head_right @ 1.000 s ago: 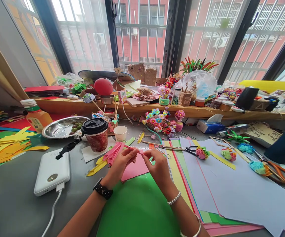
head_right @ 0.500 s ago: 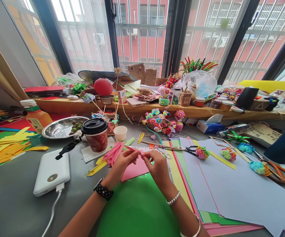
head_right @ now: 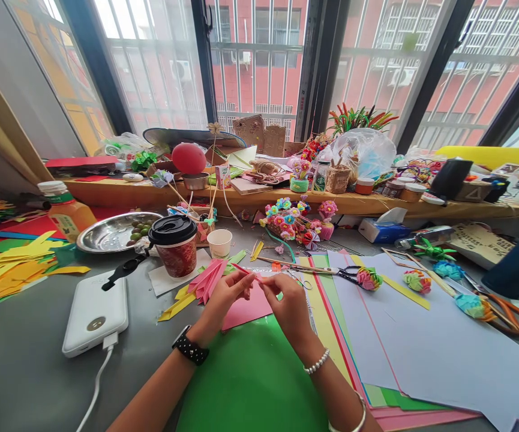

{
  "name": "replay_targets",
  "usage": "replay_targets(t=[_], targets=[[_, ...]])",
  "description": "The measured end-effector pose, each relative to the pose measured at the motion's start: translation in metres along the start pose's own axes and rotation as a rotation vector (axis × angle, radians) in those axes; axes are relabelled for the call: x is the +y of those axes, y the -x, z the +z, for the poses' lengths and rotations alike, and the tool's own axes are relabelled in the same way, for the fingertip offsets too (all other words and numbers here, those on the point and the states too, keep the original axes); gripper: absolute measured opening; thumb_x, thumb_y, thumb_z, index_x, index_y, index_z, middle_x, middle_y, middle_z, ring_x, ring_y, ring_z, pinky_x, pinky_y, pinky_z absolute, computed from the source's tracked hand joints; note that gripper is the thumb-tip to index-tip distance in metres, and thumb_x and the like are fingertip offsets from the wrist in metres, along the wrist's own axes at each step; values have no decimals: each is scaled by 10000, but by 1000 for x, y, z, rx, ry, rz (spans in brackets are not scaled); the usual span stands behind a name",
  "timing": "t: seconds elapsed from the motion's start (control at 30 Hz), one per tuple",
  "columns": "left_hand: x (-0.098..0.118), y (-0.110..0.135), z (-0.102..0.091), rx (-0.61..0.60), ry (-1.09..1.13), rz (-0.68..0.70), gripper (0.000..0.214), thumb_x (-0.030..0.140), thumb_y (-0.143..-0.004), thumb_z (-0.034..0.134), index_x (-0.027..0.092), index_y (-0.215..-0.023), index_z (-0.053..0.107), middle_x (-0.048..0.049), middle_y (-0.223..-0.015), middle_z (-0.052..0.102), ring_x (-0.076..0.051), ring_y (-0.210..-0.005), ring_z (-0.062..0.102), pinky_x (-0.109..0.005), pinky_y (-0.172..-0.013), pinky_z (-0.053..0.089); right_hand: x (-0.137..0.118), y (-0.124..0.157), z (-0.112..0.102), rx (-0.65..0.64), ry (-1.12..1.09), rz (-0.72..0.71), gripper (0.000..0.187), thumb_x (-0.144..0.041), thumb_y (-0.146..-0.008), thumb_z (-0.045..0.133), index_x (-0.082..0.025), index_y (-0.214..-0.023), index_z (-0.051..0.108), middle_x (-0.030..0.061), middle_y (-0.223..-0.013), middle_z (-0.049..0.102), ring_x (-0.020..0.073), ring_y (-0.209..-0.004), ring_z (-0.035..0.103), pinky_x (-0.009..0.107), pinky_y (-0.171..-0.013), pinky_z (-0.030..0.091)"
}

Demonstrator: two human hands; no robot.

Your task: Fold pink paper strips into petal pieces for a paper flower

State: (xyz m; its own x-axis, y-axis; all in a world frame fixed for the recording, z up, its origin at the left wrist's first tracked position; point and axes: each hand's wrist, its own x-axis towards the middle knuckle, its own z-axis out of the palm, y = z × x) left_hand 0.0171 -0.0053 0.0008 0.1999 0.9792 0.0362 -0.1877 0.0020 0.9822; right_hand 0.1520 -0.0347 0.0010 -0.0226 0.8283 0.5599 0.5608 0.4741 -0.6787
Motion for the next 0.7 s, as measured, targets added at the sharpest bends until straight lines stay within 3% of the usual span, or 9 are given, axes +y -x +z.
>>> replay_targets(t=[0.37,0.7], targets=[[7,4,1,-19,-60,84,246,331,-639,607,130,-781,620,-43,-701,603,-132,-624,538,-237,-578,429,-4,-3,-3,-3,-77,-17,178,-284,-799,447,-196,-796,602,44,-776,632,167,-724,571,279,-626,467],[8,3,0,-77,-97,78,196,297,-676,569,146,-782,637,-36,-718,614,-133,-672,525,-220,-582,417,-2,-1,-4,-16,-55,40,180,-252,-806,431,-193,-814,600,37,-745,645,163,-647,585,258,-572,462]])
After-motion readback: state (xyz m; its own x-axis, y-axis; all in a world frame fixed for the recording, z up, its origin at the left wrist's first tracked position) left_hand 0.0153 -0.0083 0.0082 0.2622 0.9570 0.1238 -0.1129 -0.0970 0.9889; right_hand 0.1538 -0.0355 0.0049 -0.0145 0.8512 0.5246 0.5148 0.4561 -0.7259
